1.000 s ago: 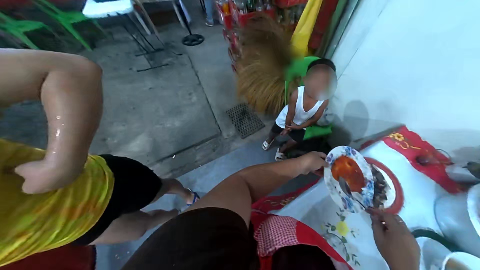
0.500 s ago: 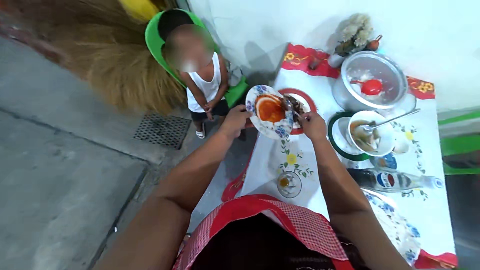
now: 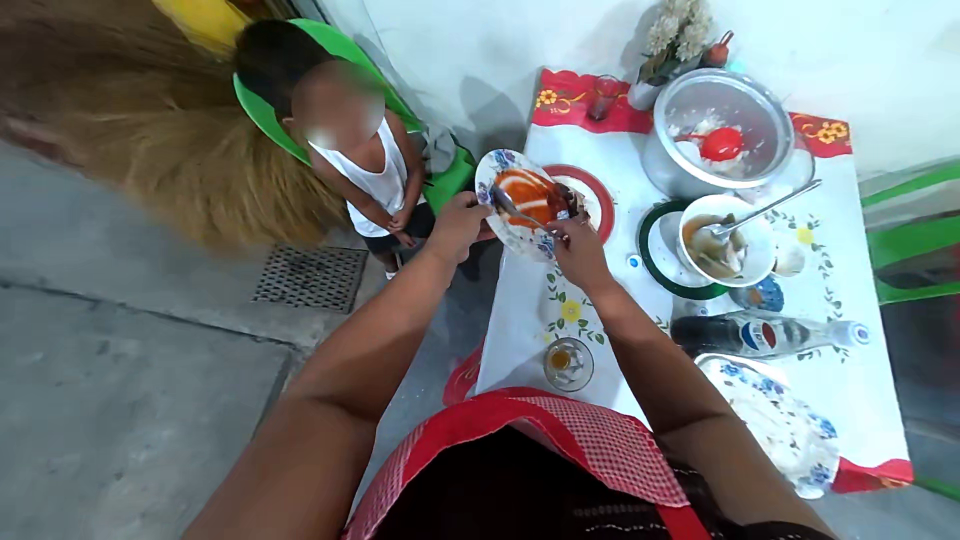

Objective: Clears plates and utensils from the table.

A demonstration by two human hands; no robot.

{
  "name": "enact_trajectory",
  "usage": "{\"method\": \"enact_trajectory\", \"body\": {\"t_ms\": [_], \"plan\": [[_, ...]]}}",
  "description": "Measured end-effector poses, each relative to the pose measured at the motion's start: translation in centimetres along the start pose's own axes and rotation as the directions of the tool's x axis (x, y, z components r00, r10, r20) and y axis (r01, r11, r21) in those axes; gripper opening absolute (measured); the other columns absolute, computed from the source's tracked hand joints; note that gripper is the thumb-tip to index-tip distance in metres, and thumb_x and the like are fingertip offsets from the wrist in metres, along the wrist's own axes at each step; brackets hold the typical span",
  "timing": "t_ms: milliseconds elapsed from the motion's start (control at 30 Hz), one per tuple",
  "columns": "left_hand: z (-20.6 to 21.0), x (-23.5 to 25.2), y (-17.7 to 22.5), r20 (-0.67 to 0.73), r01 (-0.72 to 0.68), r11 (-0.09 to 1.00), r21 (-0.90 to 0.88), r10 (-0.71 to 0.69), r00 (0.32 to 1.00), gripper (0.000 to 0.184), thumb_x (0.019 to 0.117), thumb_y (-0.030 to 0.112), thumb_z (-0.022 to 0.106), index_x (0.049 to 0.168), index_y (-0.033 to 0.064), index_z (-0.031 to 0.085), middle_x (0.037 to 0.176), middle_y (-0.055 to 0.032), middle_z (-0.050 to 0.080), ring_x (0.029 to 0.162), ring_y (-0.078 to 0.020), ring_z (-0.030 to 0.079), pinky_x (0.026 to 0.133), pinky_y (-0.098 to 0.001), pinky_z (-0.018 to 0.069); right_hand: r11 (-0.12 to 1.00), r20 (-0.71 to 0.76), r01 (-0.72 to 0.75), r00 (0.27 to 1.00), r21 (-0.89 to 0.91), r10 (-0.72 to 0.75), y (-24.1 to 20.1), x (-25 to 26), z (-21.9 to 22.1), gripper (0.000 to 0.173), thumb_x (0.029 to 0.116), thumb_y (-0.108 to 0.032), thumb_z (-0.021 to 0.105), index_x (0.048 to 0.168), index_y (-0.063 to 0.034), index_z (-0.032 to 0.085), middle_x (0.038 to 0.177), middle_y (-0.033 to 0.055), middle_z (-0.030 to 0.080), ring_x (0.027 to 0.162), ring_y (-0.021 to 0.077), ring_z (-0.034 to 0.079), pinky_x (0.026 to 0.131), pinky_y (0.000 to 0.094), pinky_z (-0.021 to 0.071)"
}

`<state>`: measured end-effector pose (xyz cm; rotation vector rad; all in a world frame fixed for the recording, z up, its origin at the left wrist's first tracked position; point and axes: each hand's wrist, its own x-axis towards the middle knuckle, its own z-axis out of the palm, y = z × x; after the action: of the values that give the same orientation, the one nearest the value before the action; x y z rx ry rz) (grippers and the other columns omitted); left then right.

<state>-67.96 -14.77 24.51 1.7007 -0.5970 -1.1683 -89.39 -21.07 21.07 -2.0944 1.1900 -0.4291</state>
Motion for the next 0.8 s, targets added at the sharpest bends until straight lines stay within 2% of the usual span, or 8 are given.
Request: {"method": "enact_trajectory", "body": {"t_ms": [100,200,400,467,533,633,700,800], "plan": [[-0.1,-0.2,0.1,0.009,-0.016,1.0,0.006,0.016,1.0,0.023,0.1053,0.009,0.052,0.127,0.001,0.055,0.111,-0.0129,0.064,0.086,-0.0166,0.07,0.077,-0.0347,0.0615,0.991,-0.01,-0.129,0.992,-0.027,0.129,2.4,1.4,0.0,0.035,0.1009,-0.004,0.049,0.133,-0.0027,0.064,0.129,0.0239,0.064,0.119,0.0392,0.063,0.101,0.0573,0.0507],[-0.6,-0.2,-0.3,0.003,-0.033,0.999,0.024,0.033,0.999,0.022,0.1052,0.009,0.053,0.125,0.0011,0.056,0.111,-0.0129,0.065,0.086,-0.017,0.071,0.077,-0.035,0.0623,0.952,-0.046,-0.302,0.953,-0.043,0.301,4.3,1.9,-1.1,0.034,0.1,-0.006,0.054,0.132,-0.0041,0.065,0.132,0.0234,0.062,0.124,0.0399,0.06,0.103,0.0594,0.0488],[-0.5,-0.4,-0.3,-0.008,-0.042,0.999,-0.002,0.042,0.999,0.024,0.1053,0.009,0.052,0.128,0.0002,0.054,0.114,-0.0143,0.064,0.09,-0.018,0.07,0.079,-0.0358,0.062,0.998,0.038,-0.002,0.999,0.06,0.0,0.5,-2.2,-0.2,0.032,0.099,-0.006,0.052,0.128,-0.0024,0.067,0.12,0.0201,0.068,0.105,0.0327,0.067,0.092,0.0518,0.0552],[-0.5,-0.4,-0.2,-0.011,-0.042,0.999,0.0,0.042,0.999,0.023,0.1054,0.009,0.052,0.127,0.0004,0.053,0.113,-0.0139,0.063,0.089,-0.0176,0.07,0.079,-0.0356,0.0615,0.997,0.047,-0.057,0.997,0.056,0.054,1.2,-2.3,0.4,0.033,0.1,-0.006,0.053,0.13,-0.002,0.065,0.122,0.0214,0.067,0.107,0.0345,0.067,0.094,0.053,0.0543],[-0.8,-0.4,-0.2,-0.011,-0.049,0.999,0.009,0.049,0.999,0.022,0.1053,0.009,0.052,0.125,0.0009,0.053,0.113,-0.0133,0.063,0.089,-0.0174,0.07,0.079,-0.0358,0.0616,0.977,0.026,-0.21,0.978,0.029,0.209,2.9,-1.5,0.1,0.033,0.1012,-0.005,0.053,0.133,-0.0012,0.063,0.13,0.0242,0.063,0.118,0.0385,0.064,0.101,0.0564,0.0515],[-1.1,-0.4,-0.5,-0.017,-0.064,0.998,0.025,0.065,0.998,0.021,0.1054,0.009,0.052,0.124,0.0014,0.054,0.111,-0.0125,0.064,0.087,-0.0163,0.07,0.078,-0.0349,0.0619,0.933,-0.048,-0.359,0.932,0.03,0.36,3.6,-0.9,-0.9,0.034,0.101,-0.006,0.052,0.133,-0.0036,0.064,0.137,0.0213,0.06,0.126,0.0373,0.059,0.106,0.0567,0.0475],[-1.0,-0.5,-0.5,-0.025,-0.069,0.997,0.023,0.069,0.997,0.02,0.1055,0.01,0.052,0.124,0.0015,0.055,0.11,-0.0119,0.064,0.086,-0.0156,0.07,0.078,-0.0341,0.062,0.954,-0.068,-0.29,0.953,0.074,0.295,2.1,-1.7,-1.1,0.033,0.1003,-0.006,0.054,0.131,-0.003,0.065,0.131,0.0208,0.064,0.122,0.0355,0.062,0.104,0.0545,0.0501],[-0.7,-0.7,-0.4,-0.035,-0.072,0.997,0.003,0.072,0.997,0.02,0.1053,0.009,0.052,0.124,0.0012,0.054,0.109,-0.0121,0.064,0.085,-0.0157,0.07,0.078,-0.0341,0.0619,0.985,-0.002,-0.119,0.993,0.124,0.121,-0.4,-3.6,-0.1,0.032,0.0981,-0.007,0.055,0.127,-0.0032,0.067,0.117,0.0192,0.068,0.105,0.0319,0.067,0.091,0.0514,0.0551]]}}
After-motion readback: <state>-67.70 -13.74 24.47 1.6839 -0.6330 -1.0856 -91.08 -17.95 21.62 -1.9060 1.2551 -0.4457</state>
